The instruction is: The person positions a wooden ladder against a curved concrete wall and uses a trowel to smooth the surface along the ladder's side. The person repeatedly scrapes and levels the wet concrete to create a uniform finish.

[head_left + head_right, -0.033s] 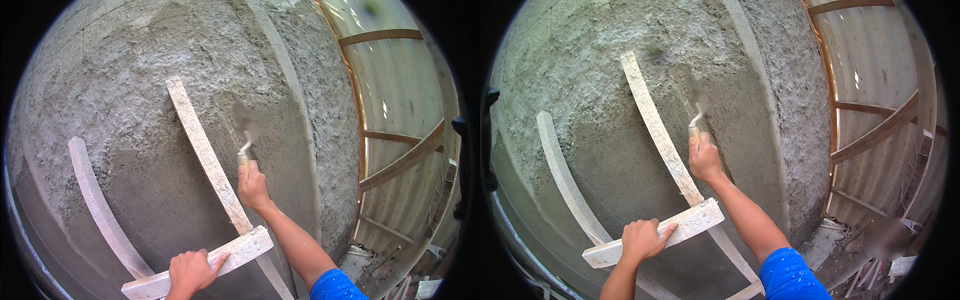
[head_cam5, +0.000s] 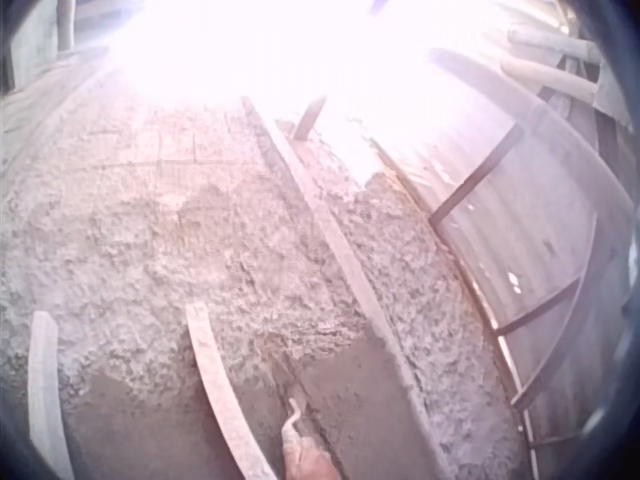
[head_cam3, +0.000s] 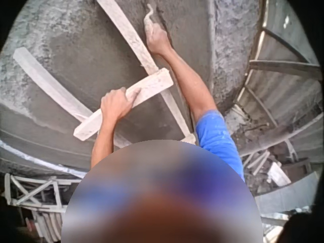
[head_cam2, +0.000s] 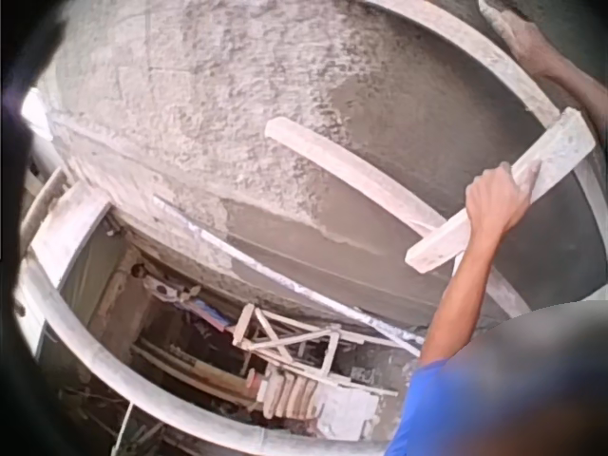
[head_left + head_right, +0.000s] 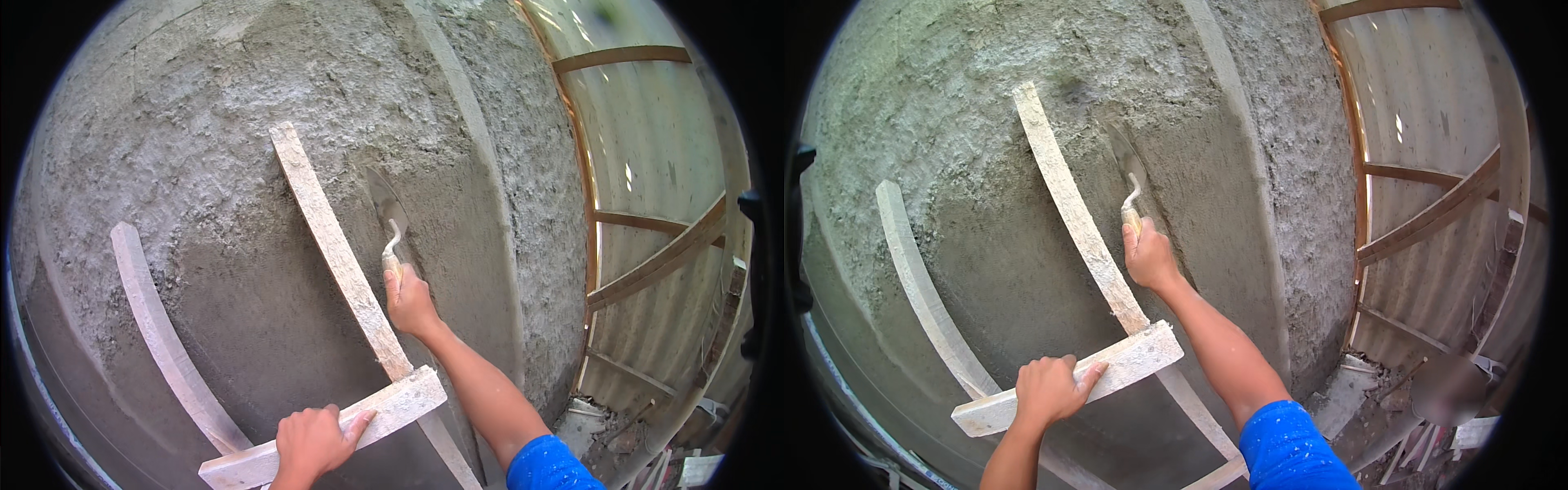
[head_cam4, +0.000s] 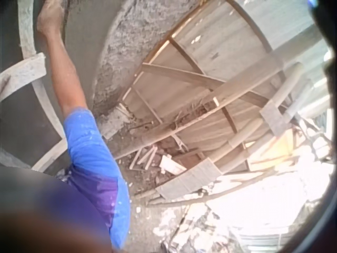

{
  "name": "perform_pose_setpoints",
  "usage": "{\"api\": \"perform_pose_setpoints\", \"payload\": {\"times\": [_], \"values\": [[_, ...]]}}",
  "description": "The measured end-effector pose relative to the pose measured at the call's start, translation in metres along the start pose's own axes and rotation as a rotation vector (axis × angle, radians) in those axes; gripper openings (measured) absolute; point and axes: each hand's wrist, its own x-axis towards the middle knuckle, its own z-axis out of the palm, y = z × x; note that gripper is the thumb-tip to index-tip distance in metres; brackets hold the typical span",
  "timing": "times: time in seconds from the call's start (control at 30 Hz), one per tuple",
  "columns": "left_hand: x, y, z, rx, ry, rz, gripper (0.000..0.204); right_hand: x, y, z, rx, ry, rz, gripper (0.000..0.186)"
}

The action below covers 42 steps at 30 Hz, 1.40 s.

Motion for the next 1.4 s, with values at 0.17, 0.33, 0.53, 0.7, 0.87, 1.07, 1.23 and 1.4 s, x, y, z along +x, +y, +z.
{"api": "perform_pose_setpoints", "payload": {"times": [0.17, 0.33, 0.53, 0.7, 0.87, 1.07, 1.23, 1.4], "values": [[0.0, -0.001, 0.001, 0.01, -0.005, 0.01, 0.076, 0.009, 0.001, 0.003, 0.067, 0.107, 0.104, 0.04], [0.0, 0.0, 0.002, 0.018, 0.029, 0.017, 0.074, 0.01, -0.004, 0.004, -0.181, -0.068, 0.153, 0.043], [-0.004, 0.001, 0.004, -0.015, 0.038, 0.008, 0.07, 0.008, -0.01, 0.003, -0.135, -0.006, 0.124, 0.041], [-0.003, 0.001, 0.005, -0.01, 0.055, 0.008, 0.07, 0.014, -0.012, 0.003, -0.089, 0.04, 0.112, 0.043], [-0.003, 0.001, 0.004, -0.003, 0.039, 0.007, 0.07, 0.018, -0.01, 0.003, -0.203, 0.017, 0.172, 0.046], [-0.006, 0.001, 0.005, 0.0, 0.047, 0.006, 0.071, 0.019, -0.007, 0.004, -0.217, -0.038, 0.162, 0.047], [-0.004, 0.002, 0.006, -0.021, 0.053, -0.004, 0.071, 0.02, -0.008, 0.002, -0.153, -0.002, 0.138, 0.047], [-0.005, 0.002, 0.006, 0.006, 0.063, -0.01, 0.07, 0.007, -0.007, -0.002, -0.209, 0.06, 0.127, 0.047]]}}
